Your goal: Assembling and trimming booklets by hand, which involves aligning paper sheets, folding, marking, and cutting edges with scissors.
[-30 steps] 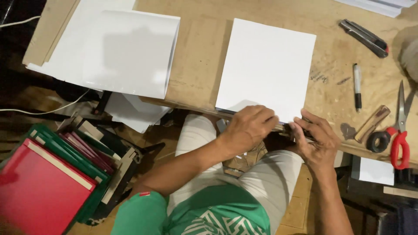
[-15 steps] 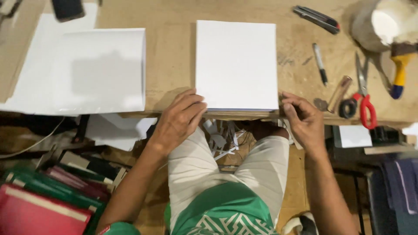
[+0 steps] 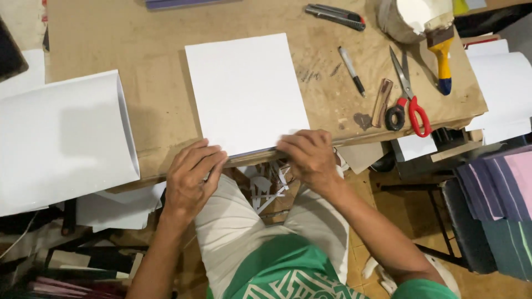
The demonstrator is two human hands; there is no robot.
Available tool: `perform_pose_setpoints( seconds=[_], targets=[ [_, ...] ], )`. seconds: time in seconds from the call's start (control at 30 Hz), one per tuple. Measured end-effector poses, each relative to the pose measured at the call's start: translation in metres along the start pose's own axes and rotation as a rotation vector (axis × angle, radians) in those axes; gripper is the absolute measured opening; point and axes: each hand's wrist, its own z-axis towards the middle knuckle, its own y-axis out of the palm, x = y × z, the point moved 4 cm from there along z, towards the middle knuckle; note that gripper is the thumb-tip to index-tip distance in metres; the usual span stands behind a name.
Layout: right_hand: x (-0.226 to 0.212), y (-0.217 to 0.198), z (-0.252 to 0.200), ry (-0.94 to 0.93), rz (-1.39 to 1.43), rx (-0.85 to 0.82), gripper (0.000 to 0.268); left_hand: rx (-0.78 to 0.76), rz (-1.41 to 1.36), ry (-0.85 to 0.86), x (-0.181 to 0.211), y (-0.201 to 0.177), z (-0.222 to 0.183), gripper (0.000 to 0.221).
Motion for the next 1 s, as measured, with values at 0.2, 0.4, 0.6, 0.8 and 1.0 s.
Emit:
perform_pose_setpoints(
  seconds=[0.2,0.4,0.6,0.8,1.0],
  targets=[
    [0.066,-0.044,-0.052,0.102,-0.169,0.014,0.014,0.045,0.004,0.027,0.000,-0.002,-0.010,0.010],
    [0.143,-0.085,-0.061,0.293,-0.434,0.023,0.010,0.015,0.123,0.106,-0.004,-0.002,-0.008,0.013],
    [0.174,-0.079,-0.022,0.675,-0.547,-0.393,0.046,-0.017,0.021,-0.030,-0.021,-0.008,0.004,0.016],
    [0.200,-0.080,-0.005,1.184,-0.180,-0.567,0.090,-0.210,-0.205,-0.183,-0.041,-0.011,0.022,0.023],
    [0.125,-0.083,0.014,0.769,-0.215,-0.196,0.018,-0.493,-0.157,-0.429,-0.051,-0.016,0.029,0.058]
  ],
)
